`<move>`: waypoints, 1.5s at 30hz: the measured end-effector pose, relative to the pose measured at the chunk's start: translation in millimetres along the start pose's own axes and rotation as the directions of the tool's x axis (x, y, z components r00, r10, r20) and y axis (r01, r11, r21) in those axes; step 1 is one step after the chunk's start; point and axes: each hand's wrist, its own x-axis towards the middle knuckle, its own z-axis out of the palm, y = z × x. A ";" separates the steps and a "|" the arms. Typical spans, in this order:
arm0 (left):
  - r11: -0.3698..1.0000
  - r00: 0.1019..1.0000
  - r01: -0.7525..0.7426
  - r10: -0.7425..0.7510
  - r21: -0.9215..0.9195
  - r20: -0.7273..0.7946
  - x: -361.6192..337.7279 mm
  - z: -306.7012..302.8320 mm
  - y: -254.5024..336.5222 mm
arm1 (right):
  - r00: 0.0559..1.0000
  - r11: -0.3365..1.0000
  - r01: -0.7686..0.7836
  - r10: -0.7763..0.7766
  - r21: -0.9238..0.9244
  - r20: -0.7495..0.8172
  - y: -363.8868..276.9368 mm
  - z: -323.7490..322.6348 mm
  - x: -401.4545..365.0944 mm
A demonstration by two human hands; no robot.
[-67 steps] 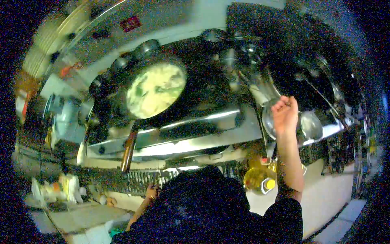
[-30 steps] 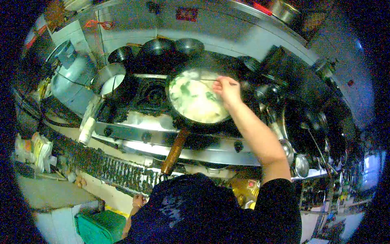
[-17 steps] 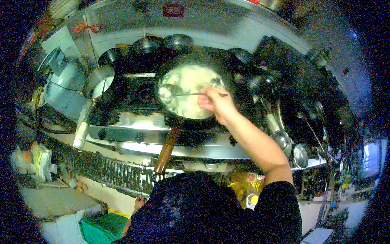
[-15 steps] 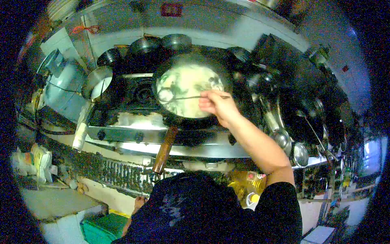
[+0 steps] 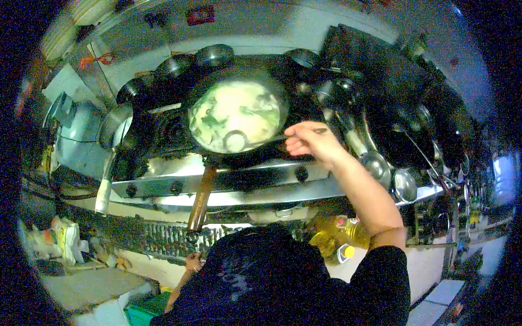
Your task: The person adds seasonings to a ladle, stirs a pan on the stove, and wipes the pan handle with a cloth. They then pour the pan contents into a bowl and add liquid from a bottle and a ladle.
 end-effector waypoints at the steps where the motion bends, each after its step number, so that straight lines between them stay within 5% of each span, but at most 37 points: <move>1: 1.000 0.999 0.020 -0.019 -0.023 0.027 1.7 -0.7 0.9 | 1.000 1.000 -0.002 0.002 0.004 -0.003 -0.9 -2.0 -0.3; 5: 0.983 0.995 -0.012 0.030 -0.185 0.094 11.0 -7.5 -8.6 | 1.000 0.999 -0.017 0.017 0.035 -0.002 2.6 -7.8 5.6; 14: 0.975 0.984 -0.114 0.138 -0.190 0.116 10.3 -17.4 -36.6 | 0.997 0.999 -0.003 0.000 0.053 0.072 6.3 20.6 18.3; 16: 0.921 0.926 -0.357 0.371 -0.156 0.065 -14.9 -1.5 -43.4 | 0.996 0.997 0.008 -0.014 0.071 0.084 7.3 28.7 23.2; 18: 0.923 0.930 -0.365 0.368 -0.124 0.006 -17.0 -0.8 -45.5 | 0.995 0.995 0.028 -0.037 0.094 0.093 7.5 36.8 29.8; 20: 0.984 0.989 -0.135 0.128 -0.119 -0.068 -4.8 -9.6 -41.7 | 0.996 0.994 0.035 -0.044 0.099 0.084 5.4 47.0 36.0; 26: 0.953 0.968 -0.250 0.244 -0.171 -0.054 21.9 -29.3 -69.0 | 0.992 0.988 0.100 -0.108 0.121 0.066 2.4 74.1 61.3; 28: 0.854 0.881 -0.469 0.471 -0.225 -0.049 21.0 -26.3 -81.7 | 0.992 0.985 0.107 -0.116 0.138 0.053 6.0 79.1 74.3; 30: 0.836 0.834 -0.548 0.544 -0.025 -0.089 0.6 -13.7 -81.4 | 0.992 0.975 0.113 -0.121 0.194 0.027 4.7 86.3 80.9; 31: 0.848 0.844 -0.490 0.520 0.201 -0.133 -10.8 -9.0 -73.0 | 0.992 0.968 0.118 -0.123 0.221 0.012 3.8 89.5 84.5; 33: 0.944 0.922 -0.324 0.329 0.058 -0.205 3.3 -14.1 -76.2 | 0.994 0.961 0.107 -0.104 0.255 -0.023 5.0 94.1 95.1; 36: 0.843 0.908 -0.320 0.404 0.432 -0.116 -5.8 -26.3 -72.8 | 0.992 0.952 0.113 -0.091 0.285 -0.089 0.4 103.1 108.7; 39: 0.888 0.879 -0.336 0.415 0.313 -0.233 20.3 -36.3 -93.6 | 0.984 0.937 0.136 -0.091 0.321 -0.152 -0.2 102.6 125.6; 45: 0.942 0.942 -0.322 0.329 0.093 -0.069 -25.1 -22.1 -57.8 | 0.972 0.914 0.155 -0.075 0.375 -0.222 1.2 88.6 144.0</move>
